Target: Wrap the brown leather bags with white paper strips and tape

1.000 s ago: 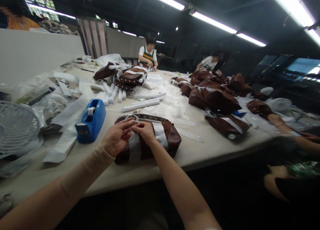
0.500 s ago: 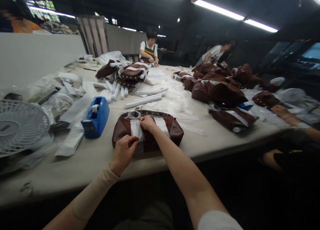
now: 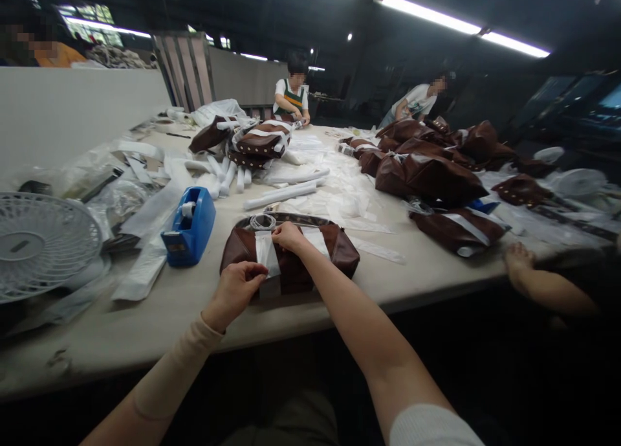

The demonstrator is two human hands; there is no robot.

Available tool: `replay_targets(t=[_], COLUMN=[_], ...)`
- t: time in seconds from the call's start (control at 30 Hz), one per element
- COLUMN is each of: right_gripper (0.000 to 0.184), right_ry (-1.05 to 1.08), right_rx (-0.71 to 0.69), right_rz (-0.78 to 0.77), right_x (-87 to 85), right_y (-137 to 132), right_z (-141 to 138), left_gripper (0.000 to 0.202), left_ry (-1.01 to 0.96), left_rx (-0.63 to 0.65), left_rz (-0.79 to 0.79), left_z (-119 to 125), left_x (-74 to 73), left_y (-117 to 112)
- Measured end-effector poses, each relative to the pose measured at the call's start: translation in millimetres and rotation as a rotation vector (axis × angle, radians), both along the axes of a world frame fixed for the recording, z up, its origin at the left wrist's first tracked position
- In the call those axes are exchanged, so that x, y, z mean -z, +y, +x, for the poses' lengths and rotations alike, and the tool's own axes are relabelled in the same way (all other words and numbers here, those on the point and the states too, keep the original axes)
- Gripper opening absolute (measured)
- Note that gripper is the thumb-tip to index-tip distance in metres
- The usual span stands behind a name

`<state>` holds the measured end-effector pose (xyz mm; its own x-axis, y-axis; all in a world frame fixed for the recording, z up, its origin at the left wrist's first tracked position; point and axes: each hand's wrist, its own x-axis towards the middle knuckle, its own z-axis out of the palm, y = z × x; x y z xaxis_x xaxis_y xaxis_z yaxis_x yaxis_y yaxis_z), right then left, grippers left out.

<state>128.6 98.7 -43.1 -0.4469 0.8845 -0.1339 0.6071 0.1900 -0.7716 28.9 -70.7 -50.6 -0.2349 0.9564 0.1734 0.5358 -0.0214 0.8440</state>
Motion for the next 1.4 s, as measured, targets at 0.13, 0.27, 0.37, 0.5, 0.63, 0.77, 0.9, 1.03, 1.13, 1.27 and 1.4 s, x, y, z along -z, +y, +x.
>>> replay_targets(t=[0.13,0.27,0.37,0.5,0.63,0.77,0.9,1.03,1.13,1.27,1.4], right_gripper=[0.010,0.010,0.012,0.020,0.015,0.024,0.032,0.040,0.046,0.049,0.050], right_ry=[-0.016,-0.041,-0.065,-0.104,-0.100,-0.033,-0.076,-0.221,-0.266,-0.282,-0.260], right_rx=[-0.005,-0.031,-0.054,-0.066,-0.064,-0.047,-0.261,-0.378,-0.396,-0.380,-0.359], right_rz=[0.006,0.012,0.022,0.061,0.208,0.481,0.754,1.040,1.068,1.026,1.009], right_x=[1.3,2.5,1.8,-5.0,-23.5,-40.3,-17.7,24.7,38.2,38.0,39.3], right_y=[1,5,7,11,11,-16,-69,-96,-95,-93,-95], right_z=[0,1,1,-1,-3,3,17,33,41,42,40], left_gripper=[0.015,0.018,0.019,0.019,0.019,0.019,0.019,0.020,0.021,0.015,0.015], left_ry=[0.112,0.230,0.283,0.297,0.291,0.274,0.261,0.247,0.240,0.265,0.268], left_rx=[0.000,0.023,0.033,0.034,0.024,0.026,0.041,0.069,0.074,0.147,0.132], left_rz=[0.024,0.028,0.011,-0.006,-0.012,-0.004,0.019,0.045,0.055,0.018,0.225], left_z=[4,8,8,8,7,8,7,5,6,3,-8], left_x=[0.0,3.3,8.2,14.6,18.2,20.1,23.0,29.5,30.3,16.2,0.9], left_y=[-1,-3,-2,-1,0,-1,-2,0,-2,-12,-13])
